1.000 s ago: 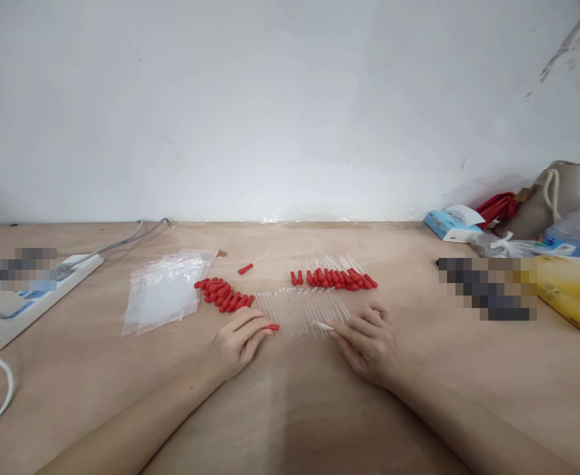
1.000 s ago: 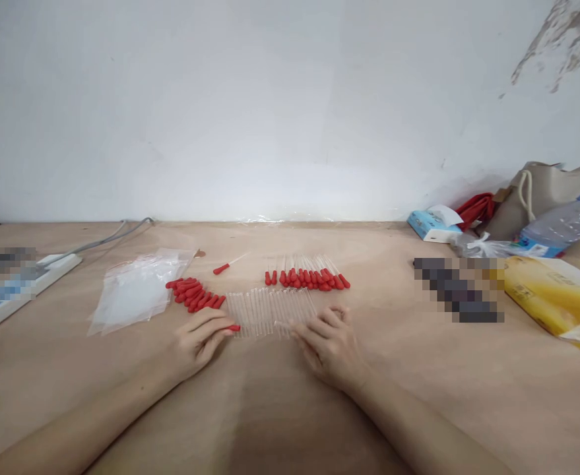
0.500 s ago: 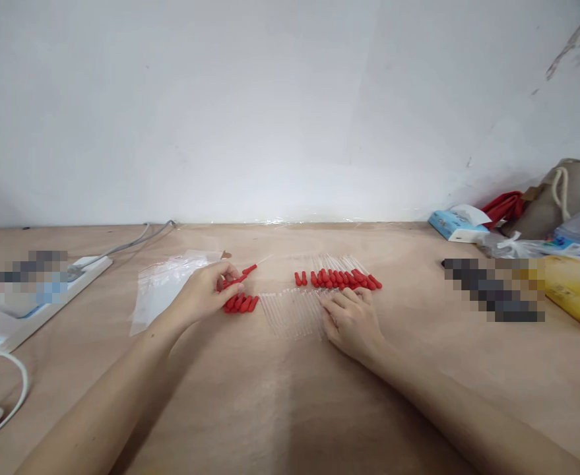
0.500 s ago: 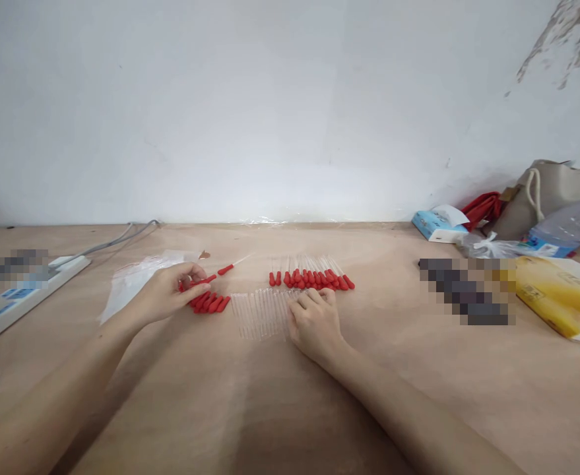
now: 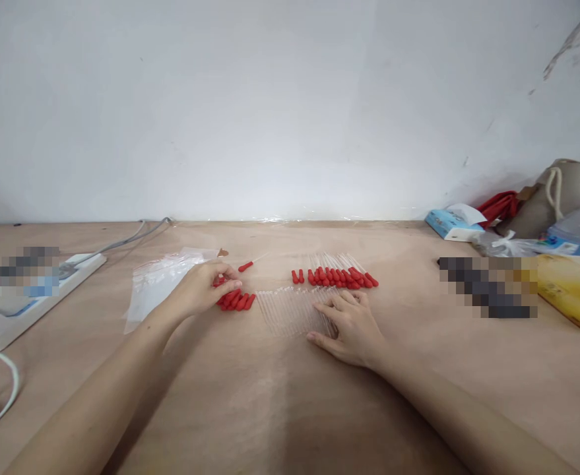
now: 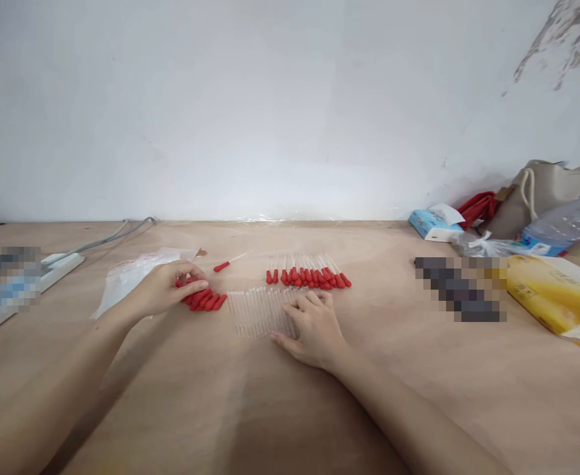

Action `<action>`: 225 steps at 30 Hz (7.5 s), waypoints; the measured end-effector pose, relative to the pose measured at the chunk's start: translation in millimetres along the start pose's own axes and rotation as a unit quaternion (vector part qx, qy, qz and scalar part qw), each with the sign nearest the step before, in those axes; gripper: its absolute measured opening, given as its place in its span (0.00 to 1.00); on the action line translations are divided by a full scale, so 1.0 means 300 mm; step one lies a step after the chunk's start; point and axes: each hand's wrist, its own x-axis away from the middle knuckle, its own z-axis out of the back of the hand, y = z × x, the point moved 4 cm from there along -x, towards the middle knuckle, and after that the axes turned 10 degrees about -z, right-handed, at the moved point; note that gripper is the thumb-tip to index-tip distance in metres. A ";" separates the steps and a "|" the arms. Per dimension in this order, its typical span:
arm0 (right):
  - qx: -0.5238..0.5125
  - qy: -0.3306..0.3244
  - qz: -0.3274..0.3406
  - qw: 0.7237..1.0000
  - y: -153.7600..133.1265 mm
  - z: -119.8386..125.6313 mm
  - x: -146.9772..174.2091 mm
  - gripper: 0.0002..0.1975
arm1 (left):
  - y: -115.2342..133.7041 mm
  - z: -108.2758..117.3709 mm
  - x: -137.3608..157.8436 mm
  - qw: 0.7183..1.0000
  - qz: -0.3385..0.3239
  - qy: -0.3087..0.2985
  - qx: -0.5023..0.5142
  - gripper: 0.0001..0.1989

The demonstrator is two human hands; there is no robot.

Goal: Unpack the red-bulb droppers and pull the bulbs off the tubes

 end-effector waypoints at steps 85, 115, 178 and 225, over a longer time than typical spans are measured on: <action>0.057 0.170 -0.021 0.984 0.009 -0.005 0.002 0.09 | -0.094 0.042 0.035 0.984 0.139 0.067 0.093 0.15; 0.049 0.044 -0.225 0.972 0.155 0.012 -0.007 0.14 | 0.189 -0.252 -0.251 0.993 0.075 -0.065 -0.060 0.18; -0.108 0.102 -0.089 0.985 0.150 0.013 0.066 0.10 | 0.146 -0.201 0.223 0.927 -0.330 0.178 0.000 0.09; -0.140 0.133 -0.272 0.943 0.276 -0.010 0.048 0.14 | 0.229 -0.339 -0.287 0.979 0.111 -0.110 0.129 0.08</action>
